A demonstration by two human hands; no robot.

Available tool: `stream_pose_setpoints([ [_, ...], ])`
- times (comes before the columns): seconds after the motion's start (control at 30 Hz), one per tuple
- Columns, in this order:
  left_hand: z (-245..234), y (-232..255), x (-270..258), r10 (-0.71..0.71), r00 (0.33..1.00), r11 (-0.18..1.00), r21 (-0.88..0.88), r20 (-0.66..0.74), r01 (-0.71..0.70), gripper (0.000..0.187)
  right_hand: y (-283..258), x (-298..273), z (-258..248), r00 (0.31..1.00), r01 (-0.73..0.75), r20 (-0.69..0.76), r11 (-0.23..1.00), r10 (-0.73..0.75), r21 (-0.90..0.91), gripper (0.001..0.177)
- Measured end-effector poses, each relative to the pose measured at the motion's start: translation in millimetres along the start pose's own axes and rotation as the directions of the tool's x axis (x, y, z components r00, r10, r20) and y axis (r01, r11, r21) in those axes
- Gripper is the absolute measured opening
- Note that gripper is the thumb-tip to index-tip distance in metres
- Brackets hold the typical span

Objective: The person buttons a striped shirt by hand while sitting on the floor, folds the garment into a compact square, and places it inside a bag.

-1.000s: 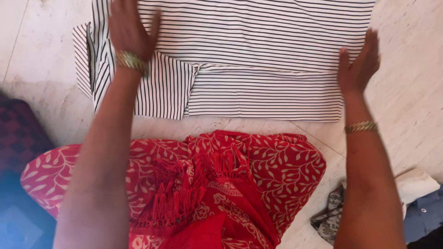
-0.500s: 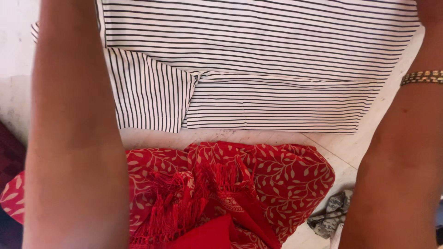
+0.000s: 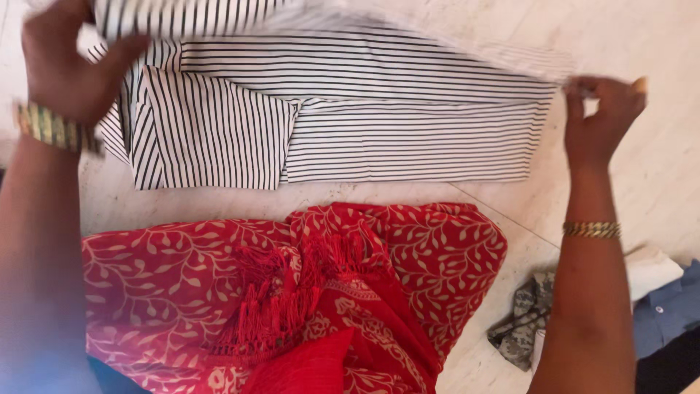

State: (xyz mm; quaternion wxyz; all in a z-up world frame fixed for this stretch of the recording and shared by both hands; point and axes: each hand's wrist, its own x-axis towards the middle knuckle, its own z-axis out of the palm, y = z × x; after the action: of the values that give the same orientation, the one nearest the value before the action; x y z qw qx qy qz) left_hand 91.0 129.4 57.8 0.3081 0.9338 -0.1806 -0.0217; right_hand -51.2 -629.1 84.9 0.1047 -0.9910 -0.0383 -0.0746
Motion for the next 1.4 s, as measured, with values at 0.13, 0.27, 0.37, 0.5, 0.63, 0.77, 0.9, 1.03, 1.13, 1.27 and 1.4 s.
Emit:
stream_pose_setpoints([
  [0.13, -15.4, 47.1, -99.0, -0.021, 0.993, 0.999, 0.045, 0.114, 0.016, 0.033, -38.9, -70.7, -17.0, 0.996, -0.085, -0.015, 0.996, 0.085, 0.0, 0.004],
  [0.27, 0.0, 76.8, -144.4, -0.046, 0.979, 0.991, 0.133, 0.197, 0.02, 0.036, -68.2, -117.7, -5.0, 0.993, -0.119, -0.011, 0.992, 0.119, -0.035, 0.006],
  [0.37, 17.0, 83.4, -149.2, -0.146, 0.924, 0.96, 0.276, 0.353, 0.047, 0.032, -71.8, -133.8, 13.3, 0.995, -0.099, -0.003, 0.991, 0.099, -0.093, 0.008],
  [0.5, 28.6, 75.7, -147.4, -0.198, 0.882, 0.905, 0.425, 0.427, -0.002, 0.033, -69.2, -136.9, 21.8, 0.995, -0.099, -0.042, 0.985, 0.094, -0.141, 0.008],
  [0.63, 41.3, 62.2, -145.9, -0.266, 0.851, 0.917, 0.392, 0.453, 0.078, 0.052, -77.6, -145.9, 18.0, 1.0, -0.02, -0.009, 0.977, 0.019, -0.211, 0.017],
  [0.77, 46.5, 52.5, -137.1, -0.392, 0.798, 0.913, 0.298, 0.458, 0.277, 0.067, -89.8, -135.6, 6.8, 0.977, -0.199, 0.076, 0.979, 0.197, 0.029, 0.033],
  [0.9, 45.5, 49.2, -123.9, -0.594, 0.655, 0.786, 0.164, 0.467, 0.596, 0.072, -122.6, -91.4, 4.6, 0.97, -0.241, 0.047, 0.928, 0.237, 0.283, 0.026],
  [1.03, 64.5, 31.8, -116.7, -0.645, 0.641, 0.711, 0.019, 0.415, 0.703, 0.075, -195.9, -40.0, 48.6, 0.939, -0.337, 0.268, 0.725, 0.215, 0.6, 0.026],
  [1.13, 89.7, 18.8, -115.5, -0.628, 0.716, 0.664, -0.269, 0.306, 0.698, 0.068, -274.0, -7.0, 106.2, 0.88, -0.444, 0.463, 0.531, 0.108, 0.722, 0.036],
  [1.27, 108.9, 10.6, -111.5, -0.559, 0.75, 0.573, -0.489, 0.353, 0.658, 0.06, -368.2, 18.5, 158.4, 0.823, -0.507, 0.559, 0.572, 0.099, 0.645, 0.047],
  [1.4, 100.0, 14.1, -110.3, -0.529, 0.787, 0.675, -0.405, 0.317, 0.617, 0.05, -410.8, 24.2, 169.1, 0.88, -0.397, 0.471, 0.651, 0.068, 0.648, 0.06],
])
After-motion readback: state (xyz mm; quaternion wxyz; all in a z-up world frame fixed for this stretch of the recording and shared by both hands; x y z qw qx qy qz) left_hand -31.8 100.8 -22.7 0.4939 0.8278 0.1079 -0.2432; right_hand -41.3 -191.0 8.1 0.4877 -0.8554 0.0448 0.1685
